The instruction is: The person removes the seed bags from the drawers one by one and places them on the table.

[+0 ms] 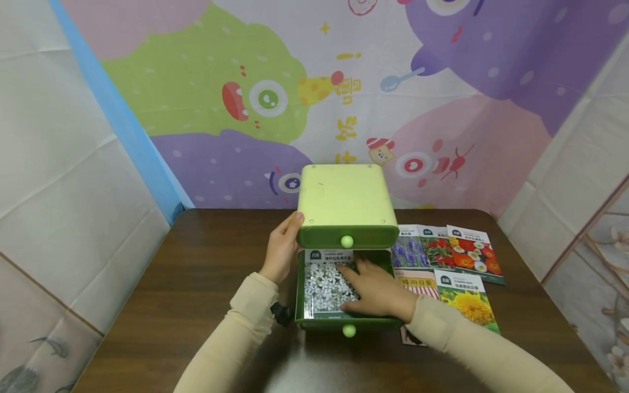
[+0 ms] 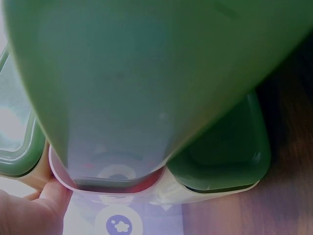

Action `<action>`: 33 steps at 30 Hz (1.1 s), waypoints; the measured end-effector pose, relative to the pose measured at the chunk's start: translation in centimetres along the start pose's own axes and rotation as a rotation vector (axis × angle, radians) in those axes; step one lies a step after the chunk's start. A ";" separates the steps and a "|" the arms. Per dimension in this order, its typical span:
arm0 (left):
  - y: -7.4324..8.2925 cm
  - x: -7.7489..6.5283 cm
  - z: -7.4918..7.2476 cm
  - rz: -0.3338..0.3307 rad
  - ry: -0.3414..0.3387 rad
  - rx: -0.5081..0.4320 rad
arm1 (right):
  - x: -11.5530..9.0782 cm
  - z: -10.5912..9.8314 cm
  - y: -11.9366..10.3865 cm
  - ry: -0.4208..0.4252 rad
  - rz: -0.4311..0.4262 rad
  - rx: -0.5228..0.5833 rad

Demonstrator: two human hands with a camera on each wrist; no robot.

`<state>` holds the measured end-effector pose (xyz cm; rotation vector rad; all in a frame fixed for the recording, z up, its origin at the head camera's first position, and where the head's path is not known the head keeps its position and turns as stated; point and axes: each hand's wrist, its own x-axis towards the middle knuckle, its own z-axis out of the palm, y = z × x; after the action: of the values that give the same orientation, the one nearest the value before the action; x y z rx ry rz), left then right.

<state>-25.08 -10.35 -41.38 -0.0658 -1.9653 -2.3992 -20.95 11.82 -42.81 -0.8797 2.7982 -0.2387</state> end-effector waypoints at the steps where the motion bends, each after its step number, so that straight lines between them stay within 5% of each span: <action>1: 0.0 0.0 0.0 0.000 0.000 0.003 | 0.0 0.0 0.0 0.003 -0.003 0.007; 19: 0.0 0.0 0.1 -0.001 0.022 0.006 | 0.8 0.5 -0.1 0.065 -0.036 0.183; 33: -0.1 0.1 0.0 -0.009 0.024 0.012 | 1.6 0.1 -0.5 0.168 0.119 0.352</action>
<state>-25.21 -10.32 -41.50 -0.0275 -1.9742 -2.3817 -21.89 10.48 -42.99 -0.6346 2.8150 -0.7906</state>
